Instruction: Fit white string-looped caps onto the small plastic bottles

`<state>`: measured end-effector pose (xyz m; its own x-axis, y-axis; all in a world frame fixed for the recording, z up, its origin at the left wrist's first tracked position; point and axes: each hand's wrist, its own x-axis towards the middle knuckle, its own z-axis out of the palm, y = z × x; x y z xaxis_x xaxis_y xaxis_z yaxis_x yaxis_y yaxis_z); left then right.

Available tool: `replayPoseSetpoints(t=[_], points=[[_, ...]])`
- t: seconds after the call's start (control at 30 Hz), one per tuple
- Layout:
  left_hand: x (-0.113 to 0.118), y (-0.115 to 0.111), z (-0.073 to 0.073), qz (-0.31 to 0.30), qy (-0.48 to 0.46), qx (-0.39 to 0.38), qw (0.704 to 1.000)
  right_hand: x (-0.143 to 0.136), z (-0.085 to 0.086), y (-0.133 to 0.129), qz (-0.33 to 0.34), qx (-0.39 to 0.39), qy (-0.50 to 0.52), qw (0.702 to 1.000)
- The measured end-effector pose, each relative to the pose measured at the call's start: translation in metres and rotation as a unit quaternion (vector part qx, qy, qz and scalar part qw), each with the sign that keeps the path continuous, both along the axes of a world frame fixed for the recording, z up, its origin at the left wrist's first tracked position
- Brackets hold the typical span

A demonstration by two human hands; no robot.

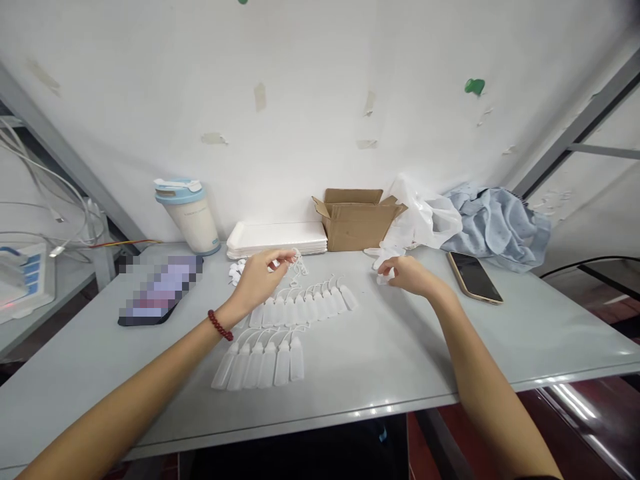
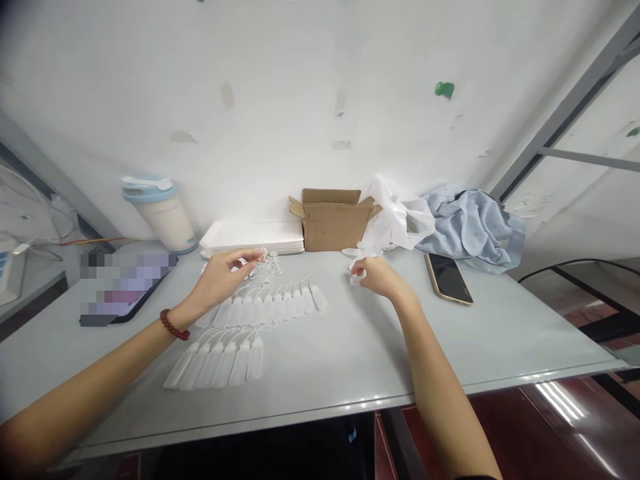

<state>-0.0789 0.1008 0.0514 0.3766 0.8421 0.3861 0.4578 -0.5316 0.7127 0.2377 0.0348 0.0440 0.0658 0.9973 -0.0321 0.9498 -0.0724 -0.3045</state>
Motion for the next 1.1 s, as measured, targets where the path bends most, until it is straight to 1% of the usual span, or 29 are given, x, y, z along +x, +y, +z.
replayPoseSetpoints(t=[0.17,0.23,0.3,0.4,0.47,0.5,0.57,0.63,0.7,0.77,0.83,1.0,1.1], points=[[-0.019,-0.015,0.001,0.047,-0.073,-0.098,0.991,-0.01,-0.007,0.002,0.039,-0.011,0.001,0.999],[-0.021,-0.019,0.001,0.045,-0.103,-0.137,0.984,-0.015,-0.005,0.0,0.052,0.006,0.01,0.999],[-0.019,-0.024,0.002,0.03,-0.134,-0.167,0.976,-0.021,-0.001,-0.003,0.052,0.046,0.034,0.997],[-0.014,-0.032,0.003,0.005,-0.167,-0.188,0.968,-0.035,0.006,-0.01,0.044,0.136,0.115,0.983],[-0.01,-0.037,0.002,-0.007,-0.175,-0.199,0.964,-0.048,0.01,-0.014,0.045,0.184,0.21,0.959],[-0.008,-0.04,0.002,-0.014,-0.178,-0.205,0.962,-0.055,0.011,-0.016,0.048,0.193,0.27,0.942],[-0.005,-0.044,0.001,-0.027,-0.185,-0.215,0.959,-0.071,0.012,-0.02,0.057,0.156,0.389,0.906],[-0.003,-0.047,-0.001,-0.035,-0.194,-0.222,0.955,-0.087,0.01,-0.024,0.076,0.106,0.477,0.869],[-0.002,-0.049,-0.002,-0.036,-0.211,-0.227,0.95,-0.1,0.008,-0.027,0.096,0.073,0.532,0.838],[-0.002,-0.052,-0.002,-0.037,-0.226,-0.228,0.946,-0.11,0.005,-0.029,0.113,0.052,0.561,0.819],[-0.002,-0.054,-0.001,-0.038,-0.232,-0.228,0.945,-0.117,0.003,-0.03,0.123,0.039,0.57,0.812],[-0.002,-0.059,0.003,-0.039,-0.224,-0.219,0.949,-0.124,0.001,-0.032,0.124,0.033,0.57,0.812],[-0.001,-0.061,0.004,-0.034,-0.204,-0.21,0.956,-0.124,0.001,-0.032,0.12,0.031,0.589,0.799]])
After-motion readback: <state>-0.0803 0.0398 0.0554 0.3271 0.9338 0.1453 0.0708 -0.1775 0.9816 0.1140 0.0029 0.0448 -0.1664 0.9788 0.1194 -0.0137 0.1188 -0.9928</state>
